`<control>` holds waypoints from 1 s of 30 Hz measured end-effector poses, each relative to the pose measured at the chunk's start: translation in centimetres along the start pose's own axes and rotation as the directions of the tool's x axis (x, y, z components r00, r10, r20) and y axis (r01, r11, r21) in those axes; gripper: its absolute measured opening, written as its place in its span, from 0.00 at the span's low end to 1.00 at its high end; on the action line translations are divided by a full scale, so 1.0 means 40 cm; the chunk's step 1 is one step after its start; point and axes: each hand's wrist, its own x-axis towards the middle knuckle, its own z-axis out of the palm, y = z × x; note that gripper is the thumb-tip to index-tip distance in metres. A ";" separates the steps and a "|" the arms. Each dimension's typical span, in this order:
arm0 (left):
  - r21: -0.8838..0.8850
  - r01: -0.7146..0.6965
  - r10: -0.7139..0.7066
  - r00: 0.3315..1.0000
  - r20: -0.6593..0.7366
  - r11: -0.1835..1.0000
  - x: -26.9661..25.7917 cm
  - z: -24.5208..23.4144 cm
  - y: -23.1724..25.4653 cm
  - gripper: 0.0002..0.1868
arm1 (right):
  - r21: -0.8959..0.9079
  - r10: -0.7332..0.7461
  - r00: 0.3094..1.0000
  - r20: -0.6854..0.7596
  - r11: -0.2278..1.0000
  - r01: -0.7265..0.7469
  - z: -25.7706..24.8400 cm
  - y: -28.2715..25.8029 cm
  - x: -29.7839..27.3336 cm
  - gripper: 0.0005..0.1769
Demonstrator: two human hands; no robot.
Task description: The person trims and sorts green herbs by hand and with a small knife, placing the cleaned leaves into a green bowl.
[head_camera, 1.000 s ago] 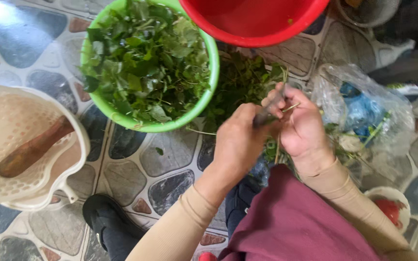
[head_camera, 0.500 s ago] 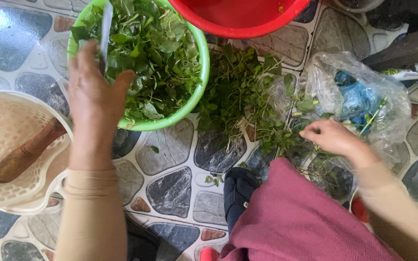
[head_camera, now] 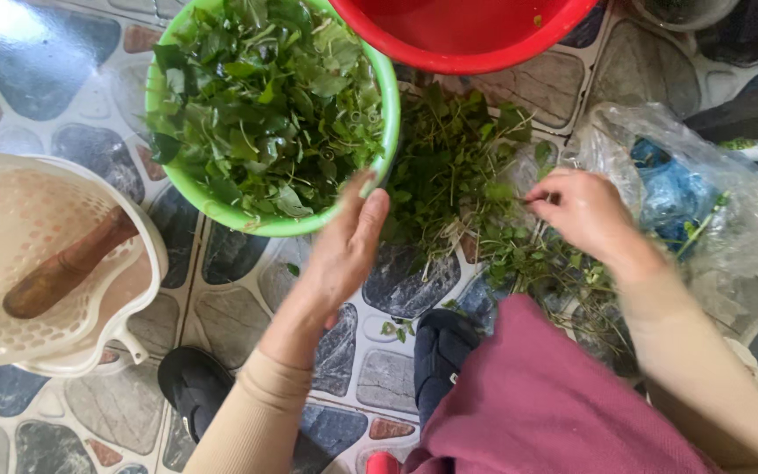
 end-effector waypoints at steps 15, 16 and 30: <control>-0.568 0.557 -0.396 0.830 0.392 0.606 0.009 0.092 0.100 0.31 | 0.361 -0.105 0.990 -0.097 0.923 0.133 -0.081 -0.279 -0.072 0.08; -0.567 0.560 -0.397 0.829 0.395 0.604 0.004 0.098 0.104 0.31 | 0.404 -0.074 0.995 -0.065 0.910 0.094 -0.083 -0.287 -0.078 0.08; -0.568 0.273 -0.437 0.883 -0.173 0.776 0.114 -0.205 0.133 0.16 | -0.391 0.015 0.984 0.176 0.919 0.056 0.037 0.009 -0.133 0.18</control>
